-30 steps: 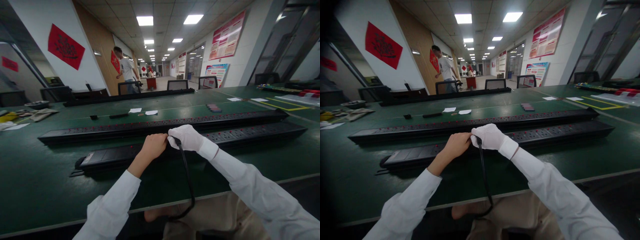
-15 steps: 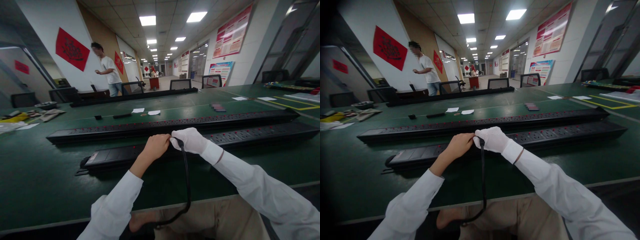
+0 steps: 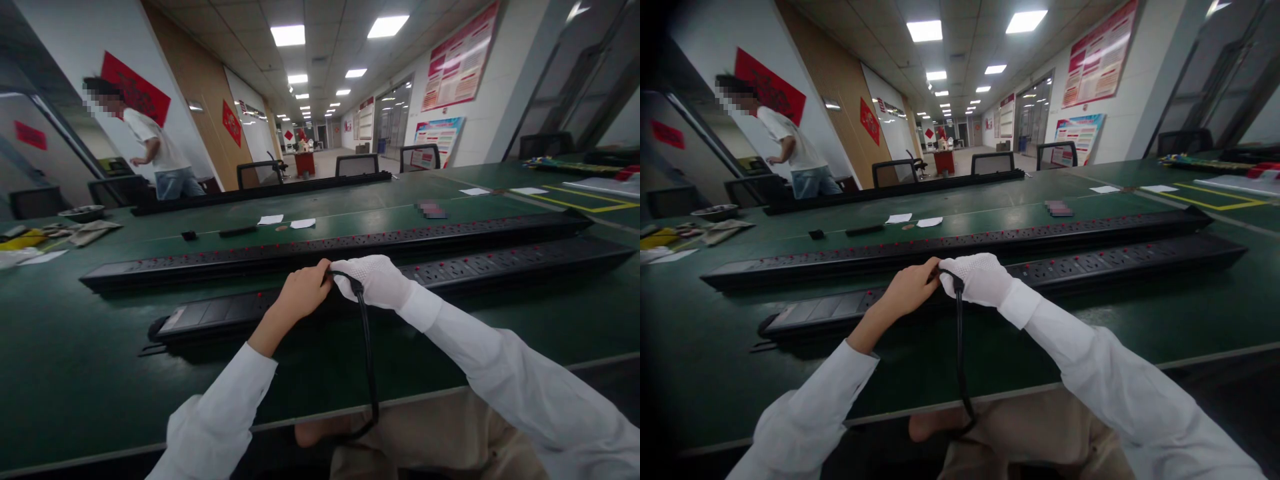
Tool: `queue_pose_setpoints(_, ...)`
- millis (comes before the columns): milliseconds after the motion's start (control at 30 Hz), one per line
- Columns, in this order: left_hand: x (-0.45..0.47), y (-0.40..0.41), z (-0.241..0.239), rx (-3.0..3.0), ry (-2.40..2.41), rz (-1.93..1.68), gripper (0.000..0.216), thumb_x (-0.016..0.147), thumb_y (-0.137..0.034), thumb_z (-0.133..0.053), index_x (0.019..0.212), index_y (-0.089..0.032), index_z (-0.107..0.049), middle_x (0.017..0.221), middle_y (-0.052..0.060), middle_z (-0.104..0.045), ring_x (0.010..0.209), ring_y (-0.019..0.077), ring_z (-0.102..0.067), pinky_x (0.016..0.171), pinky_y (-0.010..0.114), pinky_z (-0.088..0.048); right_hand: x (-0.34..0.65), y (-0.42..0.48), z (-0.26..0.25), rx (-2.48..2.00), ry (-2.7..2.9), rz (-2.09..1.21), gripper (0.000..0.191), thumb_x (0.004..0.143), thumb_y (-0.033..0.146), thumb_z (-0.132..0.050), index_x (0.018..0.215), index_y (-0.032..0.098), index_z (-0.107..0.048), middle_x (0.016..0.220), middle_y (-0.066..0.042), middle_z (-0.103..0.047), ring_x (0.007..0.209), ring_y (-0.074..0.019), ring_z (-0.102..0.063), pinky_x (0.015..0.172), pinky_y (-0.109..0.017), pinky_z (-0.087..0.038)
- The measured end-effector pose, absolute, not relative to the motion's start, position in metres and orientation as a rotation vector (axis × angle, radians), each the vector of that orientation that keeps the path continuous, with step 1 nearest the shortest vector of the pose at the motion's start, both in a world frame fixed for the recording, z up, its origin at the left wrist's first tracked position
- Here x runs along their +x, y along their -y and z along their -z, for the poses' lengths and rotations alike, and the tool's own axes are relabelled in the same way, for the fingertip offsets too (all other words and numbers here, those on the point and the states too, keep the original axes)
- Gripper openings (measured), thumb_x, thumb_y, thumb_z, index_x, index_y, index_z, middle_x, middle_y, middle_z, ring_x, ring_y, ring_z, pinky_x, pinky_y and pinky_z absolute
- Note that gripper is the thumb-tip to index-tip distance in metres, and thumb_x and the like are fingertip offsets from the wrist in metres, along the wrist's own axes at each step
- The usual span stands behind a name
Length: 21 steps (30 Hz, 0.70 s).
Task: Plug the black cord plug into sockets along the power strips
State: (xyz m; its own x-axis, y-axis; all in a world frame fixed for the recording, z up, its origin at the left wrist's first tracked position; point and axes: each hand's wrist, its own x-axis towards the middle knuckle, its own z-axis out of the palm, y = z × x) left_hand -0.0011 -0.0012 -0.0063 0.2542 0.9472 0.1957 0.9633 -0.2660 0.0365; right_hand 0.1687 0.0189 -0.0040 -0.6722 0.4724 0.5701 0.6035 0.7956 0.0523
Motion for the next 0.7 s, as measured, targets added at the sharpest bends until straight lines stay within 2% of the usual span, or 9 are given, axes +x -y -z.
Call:
queue_pose_setpoints(333,0.0003,0.0021,0.0027,-2.393,1.866,0.251,0.017,0.086,-0.031,-0.033,0.095,-0.022,-0.044,0.087,0.003,-0.063,0.08,0.0227,-0.06,0.064,0.031,-0.042,0.1688,-0.0184,0.0053,-0.79,2.434,0.332,0.027,0.081,0.032,-0.038,0.096,0.022,-0.058,0.073,-0.001,-0.062,0.067,-0.0106,-0.055,0.063,-0.021,-0.034)
queue_pose_setpoints(700,0.0017,0.0062,-0.0024,-2.4,1.909,0.198,0.023,0.089,-0.033,-0.029,0.103,-0.023,-0.045,0.094,0.004,-0.062,0.087,0.021,-0.059,0.071,0.031,-0.042,0.1696,-0.0192,0.0053,-0.762,2.431,0.357,0.027,0.079,0.029,-0.04,0.097,0.023,-0.059,0.07,0.0,-0.06,0.063,-0.0098,-0.053,0.06,-0.02,-0.032)
